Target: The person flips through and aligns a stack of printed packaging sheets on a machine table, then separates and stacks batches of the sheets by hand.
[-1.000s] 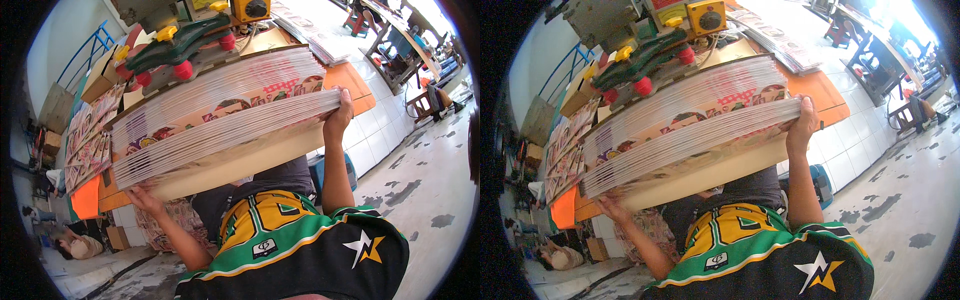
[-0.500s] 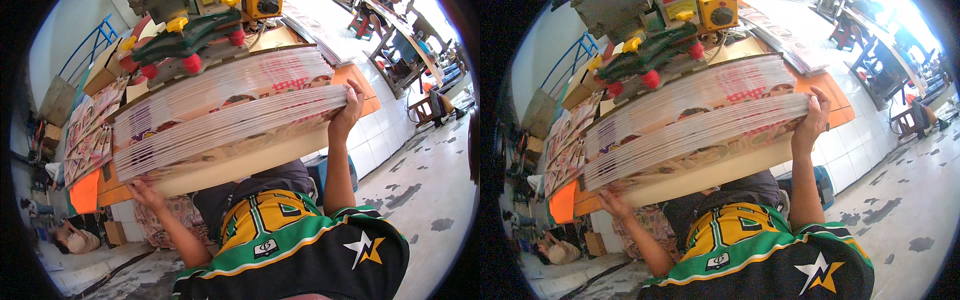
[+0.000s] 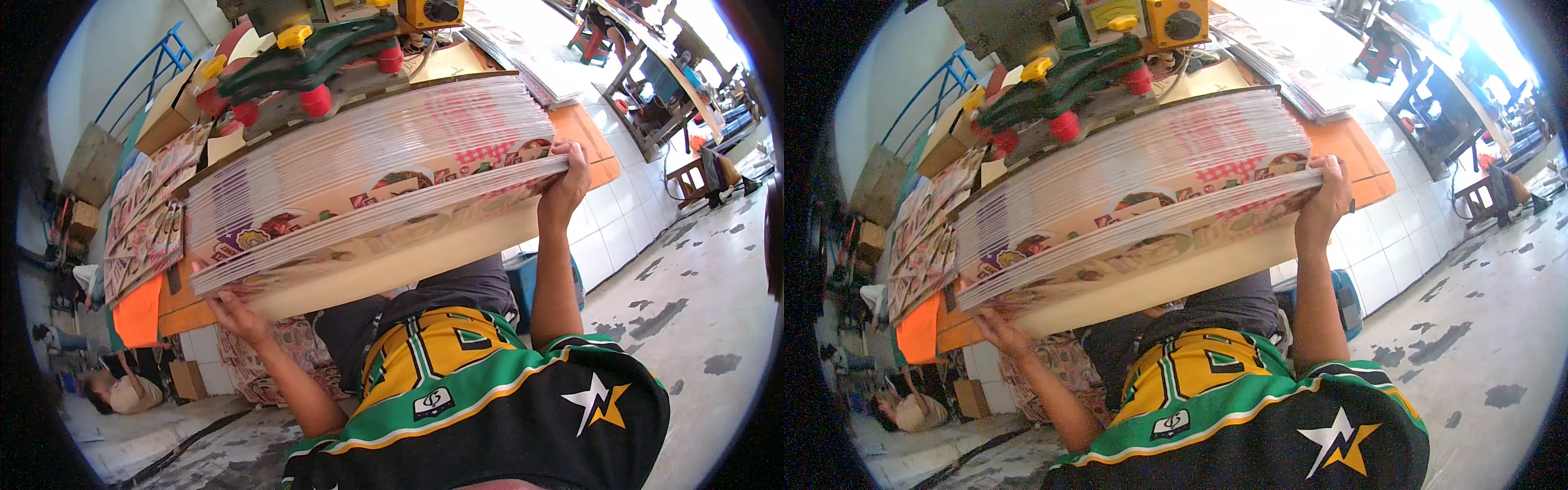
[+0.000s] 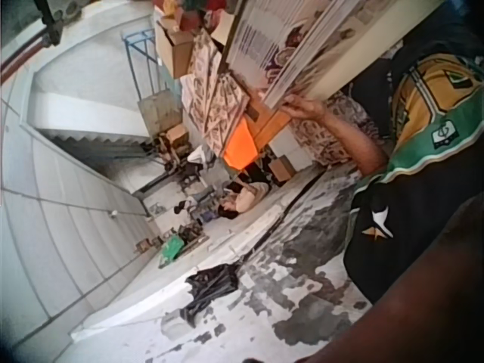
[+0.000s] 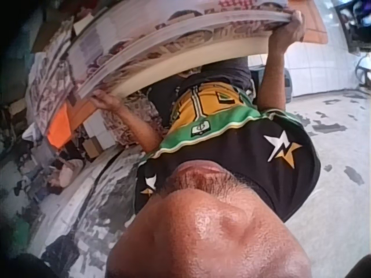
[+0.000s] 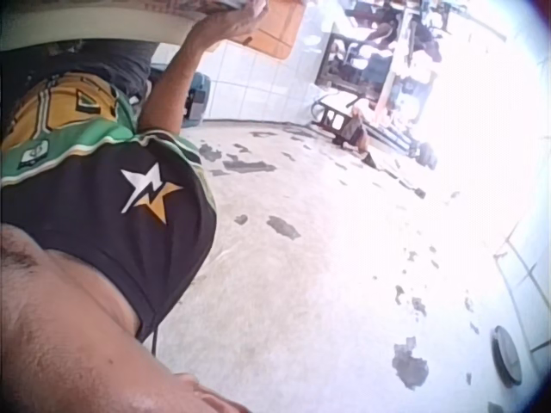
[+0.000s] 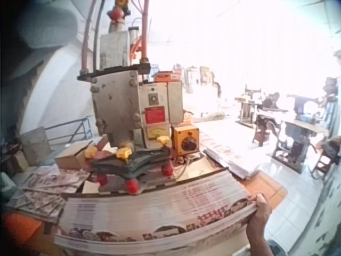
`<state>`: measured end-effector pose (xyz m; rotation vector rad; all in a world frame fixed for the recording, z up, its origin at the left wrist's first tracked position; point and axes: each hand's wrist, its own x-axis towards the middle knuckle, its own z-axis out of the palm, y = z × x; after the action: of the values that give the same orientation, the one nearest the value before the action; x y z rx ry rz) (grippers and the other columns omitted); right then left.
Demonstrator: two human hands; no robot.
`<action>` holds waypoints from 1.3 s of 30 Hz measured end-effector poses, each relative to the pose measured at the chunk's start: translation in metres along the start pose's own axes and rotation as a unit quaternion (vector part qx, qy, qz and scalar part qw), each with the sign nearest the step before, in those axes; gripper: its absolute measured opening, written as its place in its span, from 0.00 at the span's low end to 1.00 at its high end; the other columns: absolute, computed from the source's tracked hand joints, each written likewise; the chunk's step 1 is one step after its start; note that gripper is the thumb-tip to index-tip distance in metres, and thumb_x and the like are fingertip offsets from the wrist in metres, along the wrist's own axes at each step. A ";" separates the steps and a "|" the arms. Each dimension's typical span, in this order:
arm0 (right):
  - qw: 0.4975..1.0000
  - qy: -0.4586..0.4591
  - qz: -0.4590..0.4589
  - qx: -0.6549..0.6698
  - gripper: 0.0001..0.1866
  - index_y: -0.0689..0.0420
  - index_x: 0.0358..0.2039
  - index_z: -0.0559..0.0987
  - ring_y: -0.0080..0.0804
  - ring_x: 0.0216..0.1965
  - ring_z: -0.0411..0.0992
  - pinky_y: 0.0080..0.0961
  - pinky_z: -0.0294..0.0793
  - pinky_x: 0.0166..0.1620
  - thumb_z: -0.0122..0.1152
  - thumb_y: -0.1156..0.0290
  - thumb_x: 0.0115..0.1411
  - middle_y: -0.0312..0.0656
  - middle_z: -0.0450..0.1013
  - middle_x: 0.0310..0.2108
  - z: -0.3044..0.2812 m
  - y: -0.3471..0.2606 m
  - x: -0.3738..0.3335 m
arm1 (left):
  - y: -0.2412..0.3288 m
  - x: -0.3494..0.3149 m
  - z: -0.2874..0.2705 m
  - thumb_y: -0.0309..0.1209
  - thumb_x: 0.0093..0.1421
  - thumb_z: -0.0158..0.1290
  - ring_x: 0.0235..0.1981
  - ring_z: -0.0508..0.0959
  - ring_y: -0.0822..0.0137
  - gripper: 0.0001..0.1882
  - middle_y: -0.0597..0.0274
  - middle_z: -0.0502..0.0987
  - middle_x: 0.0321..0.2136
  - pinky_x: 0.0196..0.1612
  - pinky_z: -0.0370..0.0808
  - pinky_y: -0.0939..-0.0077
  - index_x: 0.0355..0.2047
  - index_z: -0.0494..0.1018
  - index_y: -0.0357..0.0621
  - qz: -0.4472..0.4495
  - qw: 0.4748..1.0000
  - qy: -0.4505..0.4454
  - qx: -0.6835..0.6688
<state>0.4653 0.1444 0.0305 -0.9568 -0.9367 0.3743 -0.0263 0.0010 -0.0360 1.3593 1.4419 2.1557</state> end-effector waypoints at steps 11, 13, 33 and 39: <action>0.970 -0.236 -0.024 -0.056 0.31 0.62 0.43 0.73 0.22 0.36 0.68 0.20 0.67 0.40 0.45 0.41 0.66 0.36 0.70 0.36 -0.046 0.003 0.003 | 0.021 0.004 0.027 0.44 0.69 0.45 0.70 0.51 0.56 0.37 0.51 0.50 0.70 0.69 0.52 0.59 0.68 0.47 0.32 0.034 0.998 -0.014 -0.060; 0.955 -0.291 0.039 -0.032 0.21 0.62 0.44 0.74 0.25 0.43 0.69 0.25 0.67 0.48 0.65 0.58 0.59 0.37 0.70 0.39 -0.056 -0.010 0.006 | 0.020 0.004 0.026 0.44 0.70 0.44 0.70 0.52 0.56 0.37 0.51 0.50 0.69 0.69 0.52 0.59 0.68 0.47 0.31 0.027 0.999 -0.009 -0.044; 0.814 -0.484 0.234 0.219 0.27 0.63 0.49 0.74 0.56 0.55 0.71 0.50 0.72 0.57 0.72 0.75 0.47 0.61 0.73 0.51 -0.056 0.005 0.015 | 0.017 0.004 0.031 0.54 0.67 0.42 0.67 0.57 0.46 0.40 0.34 0.53 0.66 0.69 0.53 0.51 0.62 0.54 0.26 0.094 0.995 0.020 -0.039; 0.837 -0.509 0.151 0.137 0.24 0.63 0.45 0.77 0.57 0.50 0.75 0.49 0.74 0.54 0.72 0.66 0.49 0.59 0.77 0.43 -0.074 0.011 0.019 | 0.023 0.004 0.028 0.51 0.70 0.35 0.68 0.55 0.44 0.34 0.32 0.53 0.66 0.70 0.50 0.52 0.60 0.57 0.30 0.091 0.995 0.046 -0.015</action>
<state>0.5383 0.1238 0.0134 -0.5929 -1.6300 1.3390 0.0000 0.0094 -0.0126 1.4486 1.3589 2.3723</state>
